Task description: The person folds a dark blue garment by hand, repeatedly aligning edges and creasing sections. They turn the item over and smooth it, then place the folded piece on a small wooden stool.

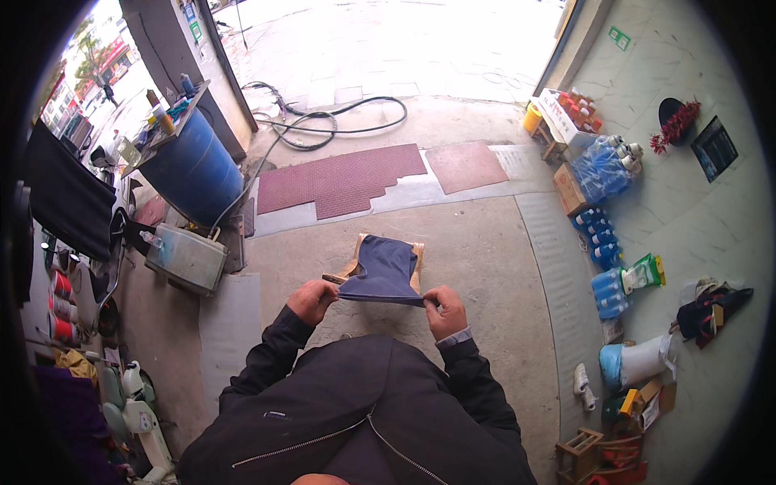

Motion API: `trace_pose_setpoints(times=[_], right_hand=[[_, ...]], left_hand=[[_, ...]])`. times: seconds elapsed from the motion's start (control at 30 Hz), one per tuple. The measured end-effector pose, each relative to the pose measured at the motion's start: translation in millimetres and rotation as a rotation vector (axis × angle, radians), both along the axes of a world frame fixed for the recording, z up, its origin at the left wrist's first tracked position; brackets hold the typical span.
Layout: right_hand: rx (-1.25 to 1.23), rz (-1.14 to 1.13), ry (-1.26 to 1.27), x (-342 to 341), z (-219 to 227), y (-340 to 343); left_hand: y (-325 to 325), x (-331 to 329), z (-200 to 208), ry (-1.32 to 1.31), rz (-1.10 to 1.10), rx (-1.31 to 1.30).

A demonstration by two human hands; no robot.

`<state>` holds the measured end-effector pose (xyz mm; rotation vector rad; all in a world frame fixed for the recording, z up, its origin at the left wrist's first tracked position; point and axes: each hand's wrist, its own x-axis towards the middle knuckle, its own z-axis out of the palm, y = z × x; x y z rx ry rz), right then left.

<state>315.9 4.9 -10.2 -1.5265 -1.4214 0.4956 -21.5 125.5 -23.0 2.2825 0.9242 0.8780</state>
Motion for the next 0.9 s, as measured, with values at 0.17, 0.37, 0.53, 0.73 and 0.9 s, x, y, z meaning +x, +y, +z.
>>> trace_pose_setpoints(times=[0.17, 0.37, 0.53, 0.73, 0.9], right_hand=[[0.018, -0.005, 0.011, 0, 0, -2], [0.018, -0.018, -0.011, -1, 0, -2], [0.022, -0.027, -0.034, -1, 0, -3], [0.042, -0.042, -0.089, 1, -1, -2], [0.067, -0.039, -0.124, 2, -4, -2]], left_hand=[[-2, -1, -2, -0.012, 0.030, -0.104], [-3, 1, 11, 0.010, -0.009, -0.063], [-1, 0, 13, 0.017, -0.032, -0.014], [-3, -1, 3, 0.018, 0.047, -0.103], [-4, -1, -4, 0.077, 0.105, -0.073]])
